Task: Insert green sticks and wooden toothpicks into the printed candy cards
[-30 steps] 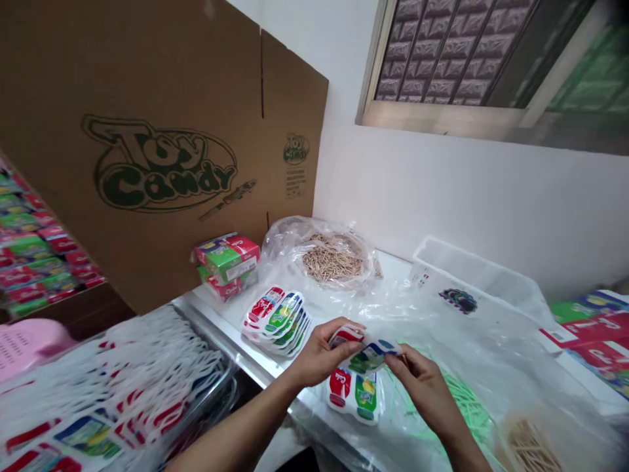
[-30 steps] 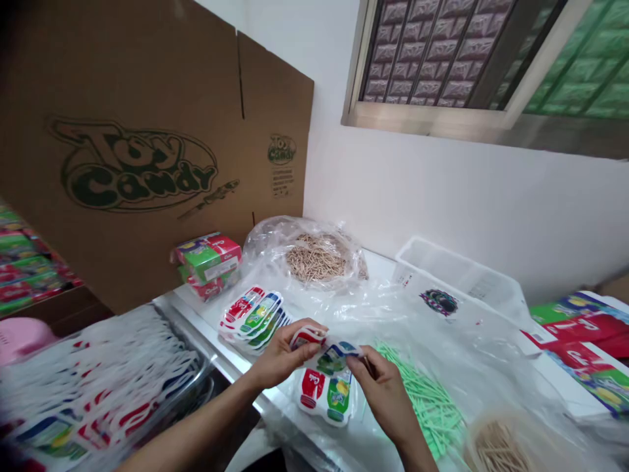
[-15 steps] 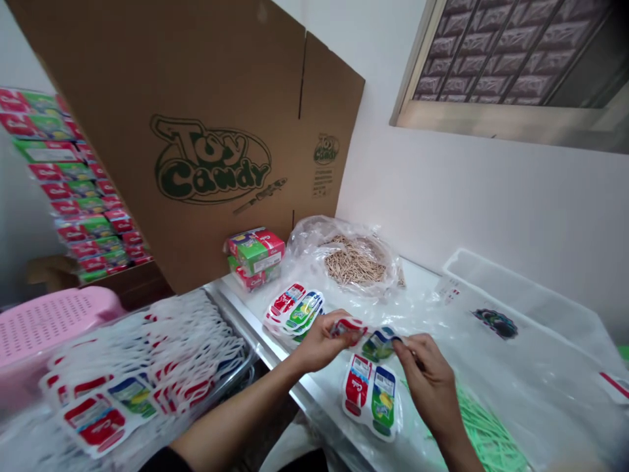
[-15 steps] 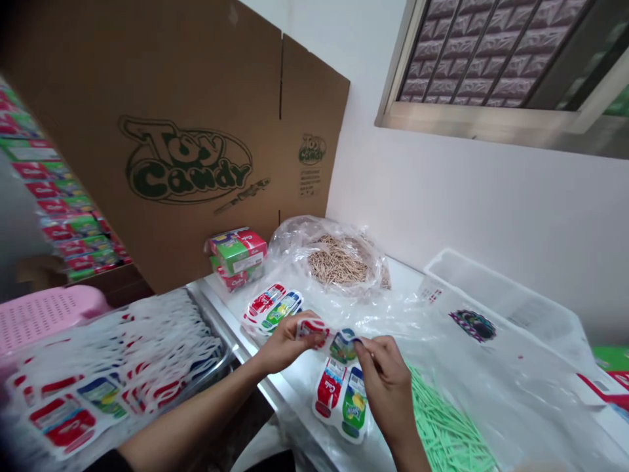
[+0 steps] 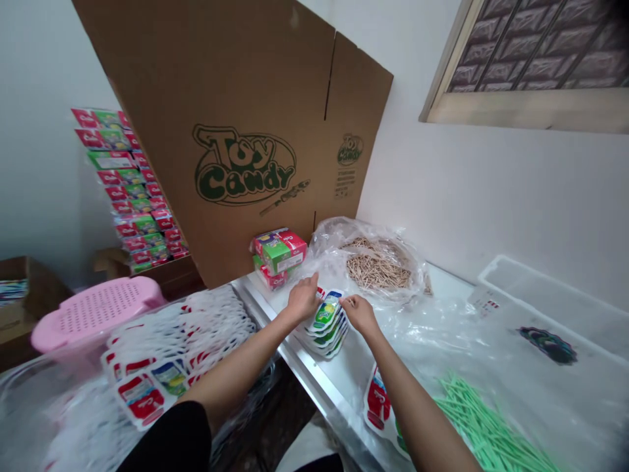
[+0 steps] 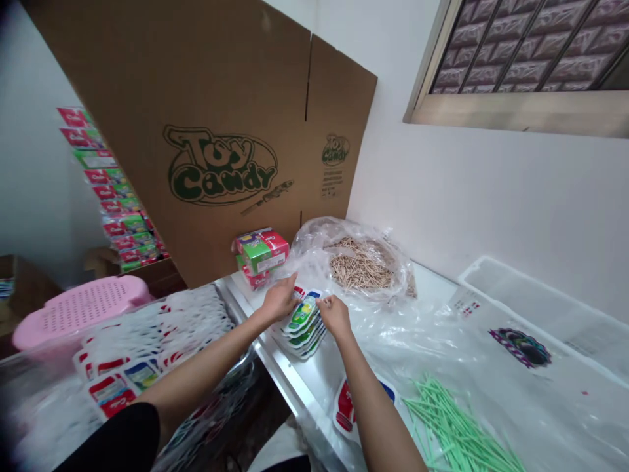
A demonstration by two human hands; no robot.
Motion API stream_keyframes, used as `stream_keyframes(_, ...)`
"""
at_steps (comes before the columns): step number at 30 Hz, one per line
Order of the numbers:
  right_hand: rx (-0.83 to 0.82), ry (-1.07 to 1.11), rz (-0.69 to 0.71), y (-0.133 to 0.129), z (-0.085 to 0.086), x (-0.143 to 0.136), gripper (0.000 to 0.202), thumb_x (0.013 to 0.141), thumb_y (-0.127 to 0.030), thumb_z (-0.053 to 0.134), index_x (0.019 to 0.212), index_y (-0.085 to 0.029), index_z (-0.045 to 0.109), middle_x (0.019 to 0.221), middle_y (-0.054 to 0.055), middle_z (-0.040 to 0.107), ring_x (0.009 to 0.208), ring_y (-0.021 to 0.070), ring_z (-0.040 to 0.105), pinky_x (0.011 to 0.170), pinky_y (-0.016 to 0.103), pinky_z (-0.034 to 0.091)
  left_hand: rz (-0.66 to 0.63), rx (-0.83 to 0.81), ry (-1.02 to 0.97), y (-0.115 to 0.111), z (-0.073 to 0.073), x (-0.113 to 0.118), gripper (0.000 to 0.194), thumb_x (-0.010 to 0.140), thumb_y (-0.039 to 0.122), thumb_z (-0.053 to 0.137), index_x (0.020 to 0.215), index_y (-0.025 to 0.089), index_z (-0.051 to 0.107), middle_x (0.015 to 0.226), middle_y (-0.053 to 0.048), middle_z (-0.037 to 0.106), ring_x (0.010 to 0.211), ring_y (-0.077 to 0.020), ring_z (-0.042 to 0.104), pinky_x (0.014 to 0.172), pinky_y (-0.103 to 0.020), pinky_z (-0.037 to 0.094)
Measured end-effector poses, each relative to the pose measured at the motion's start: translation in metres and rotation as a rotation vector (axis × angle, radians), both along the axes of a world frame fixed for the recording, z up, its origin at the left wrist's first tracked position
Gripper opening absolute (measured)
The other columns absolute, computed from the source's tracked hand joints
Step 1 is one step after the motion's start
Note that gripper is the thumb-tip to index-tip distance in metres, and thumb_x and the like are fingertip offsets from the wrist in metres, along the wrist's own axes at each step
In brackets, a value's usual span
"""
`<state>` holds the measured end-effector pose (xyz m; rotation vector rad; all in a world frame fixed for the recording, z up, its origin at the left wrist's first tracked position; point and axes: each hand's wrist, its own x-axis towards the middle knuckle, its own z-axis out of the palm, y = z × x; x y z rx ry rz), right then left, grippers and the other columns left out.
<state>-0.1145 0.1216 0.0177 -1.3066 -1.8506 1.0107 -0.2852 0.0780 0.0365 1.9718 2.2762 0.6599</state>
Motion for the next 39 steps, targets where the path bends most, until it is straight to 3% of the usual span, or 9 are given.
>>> stream_keyframes(7, -0.141, 0.085, 0.146, -0.069, 0.021, 0.085, 0.035, 0.081, -0.048, 0.045, 0.089, -0.019, 0.063, 0.072, 0.0, 0.058, 0.055, 0.0109, 0.047, 0.052, 0.023, 0.038, -0.142, 0.052, 0.021, -0.04, 0.007, 0.052, 0.028, 0.09, 0.029, 0.036, 0.109, 0.019, 0.055, 0.106, -0.01, 0.061, 0.102, -0.0207, 0.054, 0.087, -0.031, 0.04)
stream_keyframes(10, -0.353, 0.288, 0.118, -0.101, 0.038, 0.137, 0.039, 0.086, -0.053, 0.04, 0.102, -0.022, 0.057, 0.064, -0.005, 0.049, 0.045, 0.007, 0.034, 0.043, 0.019, 0.027, -0.364, -0.115, -0.048, -0.067, -0.011, 0.098, 0.034, 0.089, 0.045, 0.036, 0.097, 0.021, 0.058, 0.09, -0.007, 0.065, 0.085, -0.0205, 0.061, 0.074, -0.029, 0.043)
stream_keyframes(14, -0.345, 0.267, -0.142, -0.125, 0.043, 0.2, 0.041, 0.086, -0.055, 0.041, 0.104, -0.022, 0.055, 0.056, -0.008, 0.036, 0.044, 0.0069, 0.028, 0.042, 0.019, 0.022, -0.266, -0.424, 0.002, -0.075, -0.047, 0.138, 0.049, 0.074, 0.06, 0.052, 0.097, 0.018, 0.059, 0.092, -0.012, 0.067, 0.086, -0.0288, 0.063, 0.071, -0.034, 0.043)
stream_keyframes(17, -0.328, 0.183, -0.221, -0.138, 0.03, 0.234, 0.043, 0.084, -0.055, 0.044, 0.102, -0.018, 0.057, 0.055, -0.007, 0.035, 0.045, 0.0081, 0.031, 0.043, 0.02, 0.024, -0.288, -0.476, 0.018, -0.065, -0.06, 0.145, 0.032, 0.076, 0.048, 0.054, 0.088, 0.019, 0.063, 0.087, -0.01, 0.069, 0.084, -0.0271, 0.064, 0.067, -0.031, 0.043)
stream_keyframes(25, -0.129, -0.062, -0.235, -0.147, -0.016, 0.247, 0.04, 0.081, -0.054, 0.044, 0.07, -0.019, 0.059, 0.059, -0.002, 0.05, 0.06, 0.0154, 0.049, 0.059, 0.026, 0.038, -0.361, -0.413, 0.113, -0.063, -0.041, 0.151, 0.033, 0.087, 0.031, 0.037, 0.085, 0.015, 0.065, 0.086, -0.017, 0.068, 0.082, -0.0306, 0.063, 0.069, -0.037, 0.042)
stream_keyframes(29, -0.159, -0.095, -0.255, -0.143, -0.03, 0.229, 0.044, 0.077, -0.055, 0.051, 0.098, -0.017, 0.06, 0.059, -0.004, 0.052, 0.059, 0.0165, 0.051, 0.058, 0.026, 0.038, -0.394, -0.322, 0.111, -0.079, -0.018, 0.15, 0.036, 0.089, 0.031, 0.032, 0.102, 0.015, 0.061, 0.093, -0.017, 0.066, 0.089, -0.0292, 0.06, 0.076, -0.038, 0.042)
stream_keyframes(32, -0.239, 0.044, -0.27, -0.139, -0.031, 0.213, 0.065, 0.072, -0.055, 0.06, 0.12, -0.013, 0.049, 0.053, -0.008, 0.047, 0.053, 0.0149, 0.049, 0.053, 0.025, 0.037, -0.547, -0.248, -0.178, -0.091, -0.002, 0.146, 0.035, 0.091, 0.035, 0.032, 0.099, 0.018, 0.062, 0.089, -0.009, 0.066, 0.086, -0.0225, 0.059, 0.075, -0.031, 0.042)
stream_keyframes(35, -0.319, 0.291, -0.151, -0.137, -0.021, 0.203, 0.056, 0.071, -0.056, 0.06, 0.107, -0.014, 0.06, 0.063, -0.002, 0.059, 0.062, 0.0165, 0.056, 0.057, 0.025, 0.042, -0.668, -0.339, -0.697, -0.093, 0.007, 0.146, 0.035, 0.088, 0.039, 0.04, 0.085, 0.015, 0.065, 0.08, -0.006, 0.066, 0.077, -0.0183, 0.059, 0.07, -0.026, 0.044)
stream_keyframes(39, -0.373, 0.466, -0.033, -0.142, -0.007, 0.204, 0.045, 0.073, -0.056, 0.059, 0.089, -0.015, 0.066, 0.083, 0.005, 0.068, 0.086, 0.0235, 0.061, 0.075, 0.032, 0.047, -0.526, -0.542, -1.344, -0.084, 0.008, 0.159, 0.032, 0.065, 0.029, 0.07, 0.092, 0.014, 0.062, 0.08, -0.005, 0.067, 0.072, -0.0183, 0.062, 0.066, -0.028, 0.048)
